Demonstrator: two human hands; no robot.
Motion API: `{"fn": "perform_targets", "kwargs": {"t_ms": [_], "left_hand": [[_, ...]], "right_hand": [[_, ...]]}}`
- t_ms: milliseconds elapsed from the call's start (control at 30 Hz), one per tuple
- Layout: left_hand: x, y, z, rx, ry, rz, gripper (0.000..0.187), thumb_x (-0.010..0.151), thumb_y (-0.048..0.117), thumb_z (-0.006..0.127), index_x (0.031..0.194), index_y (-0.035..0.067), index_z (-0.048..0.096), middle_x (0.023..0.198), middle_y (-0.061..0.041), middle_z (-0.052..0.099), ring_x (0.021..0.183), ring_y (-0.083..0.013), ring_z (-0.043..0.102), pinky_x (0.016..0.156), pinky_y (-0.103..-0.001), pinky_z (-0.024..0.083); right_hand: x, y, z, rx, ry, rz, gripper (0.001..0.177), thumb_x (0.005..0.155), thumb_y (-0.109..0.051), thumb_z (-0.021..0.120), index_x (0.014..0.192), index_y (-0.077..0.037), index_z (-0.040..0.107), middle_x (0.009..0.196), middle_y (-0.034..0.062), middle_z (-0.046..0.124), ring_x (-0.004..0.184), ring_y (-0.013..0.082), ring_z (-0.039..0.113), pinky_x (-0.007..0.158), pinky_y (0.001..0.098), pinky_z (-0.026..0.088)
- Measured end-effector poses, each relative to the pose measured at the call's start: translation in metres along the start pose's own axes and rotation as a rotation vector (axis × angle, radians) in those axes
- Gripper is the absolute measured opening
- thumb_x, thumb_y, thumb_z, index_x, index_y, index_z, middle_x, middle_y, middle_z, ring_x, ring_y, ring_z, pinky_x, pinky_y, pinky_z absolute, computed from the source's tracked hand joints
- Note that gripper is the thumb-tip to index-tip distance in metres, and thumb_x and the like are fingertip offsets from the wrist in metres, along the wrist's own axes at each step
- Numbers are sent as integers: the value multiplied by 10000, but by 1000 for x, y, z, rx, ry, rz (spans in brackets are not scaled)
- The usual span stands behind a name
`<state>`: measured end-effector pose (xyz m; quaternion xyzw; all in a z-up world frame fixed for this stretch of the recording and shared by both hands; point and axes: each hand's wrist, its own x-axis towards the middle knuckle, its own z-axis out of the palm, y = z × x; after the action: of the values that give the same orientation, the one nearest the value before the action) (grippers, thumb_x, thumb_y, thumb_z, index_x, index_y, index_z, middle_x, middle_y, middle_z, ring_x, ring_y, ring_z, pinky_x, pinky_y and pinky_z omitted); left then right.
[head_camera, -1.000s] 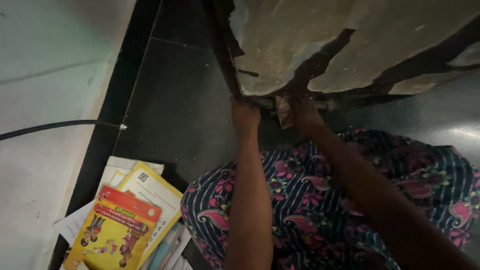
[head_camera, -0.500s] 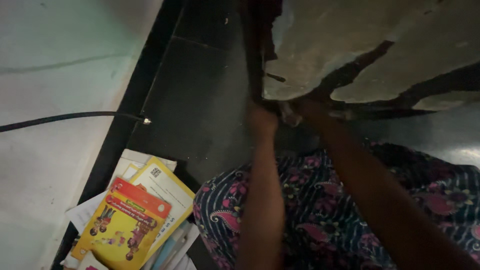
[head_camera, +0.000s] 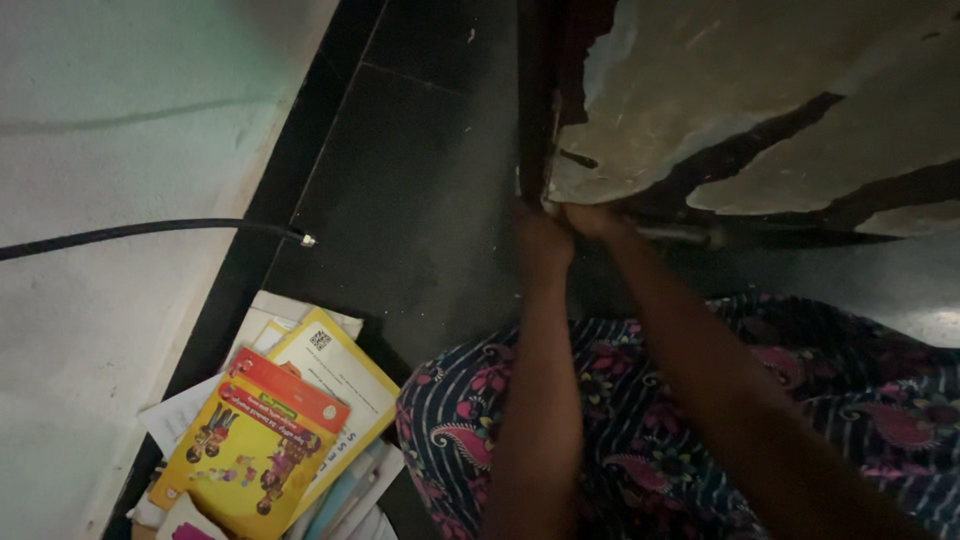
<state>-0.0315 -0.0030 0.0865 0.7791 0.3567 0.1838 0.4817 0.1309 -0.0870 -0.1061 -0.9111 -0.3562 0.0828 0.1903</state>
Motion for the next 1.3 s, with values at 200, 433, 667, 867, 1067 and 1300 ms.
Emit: {"fn": "perform_targets", "kwargs": {"t_ms": [200,433,667,867,1067,1300], "left_hand": [[0,-3,7,-110,-197,-190,577,1018,245,504,1515,-9,356,1382,-255,591,1227,-399,627,989,-489,497],[5,-19,21,90,-223,22,506,992,268,534,1435,23,507,1446,-276,531,1282,-435,561,1036,-511,462],[6,0,6,290,-454,-180,494,1048,365,493,1436,60,515,1416,-219,574,1256,-390,598,1047,-517,474],[17,-27,22,348,-295,-120,603,943,113,570,1497,-33,381,1417,-266,519,1197,-380,594,966,-496,496],[19,-28,20,205,-178,-141,459,999,119,588,1441,30,502,1401,-200,607,1243,-327,633,1043,-454,513],[11,-17,2,132,78,40,599,933,80,631,1495,50,429,1328,-212,625,1172,-374,641,959,-479,524]], "right_hand": [[0,-10,5,51,20,-33,392,1065,-367,534,1307,-79,645,1238,258,669,1082,448,660,935,552,525],[-28,12,-4,-24,3,-56,404,1058,-373,528,1298,-68,643,1230,278,665,1065,470,659,923,570,528],[-44,10,-18,-154,78,-104,407,1017,-352,540,1272,-52,644,1205,288,667,1031,488,656,890,597,526],[-75,31,-44,-387,95,-78,430,861,-340,653,1197,-75,694,1115,252,688,969,473,672,805,683,496],[-78,55,-34,-407,119,-134,373,937,-316,643,1202,-58,695,1101,233,698,961,430,688,810,601,525],[-64,49,-21,-219,36,-104,392,951,-329,640,1217,-43,675,1090,231,702,946,413,691,825,556,533]]}}
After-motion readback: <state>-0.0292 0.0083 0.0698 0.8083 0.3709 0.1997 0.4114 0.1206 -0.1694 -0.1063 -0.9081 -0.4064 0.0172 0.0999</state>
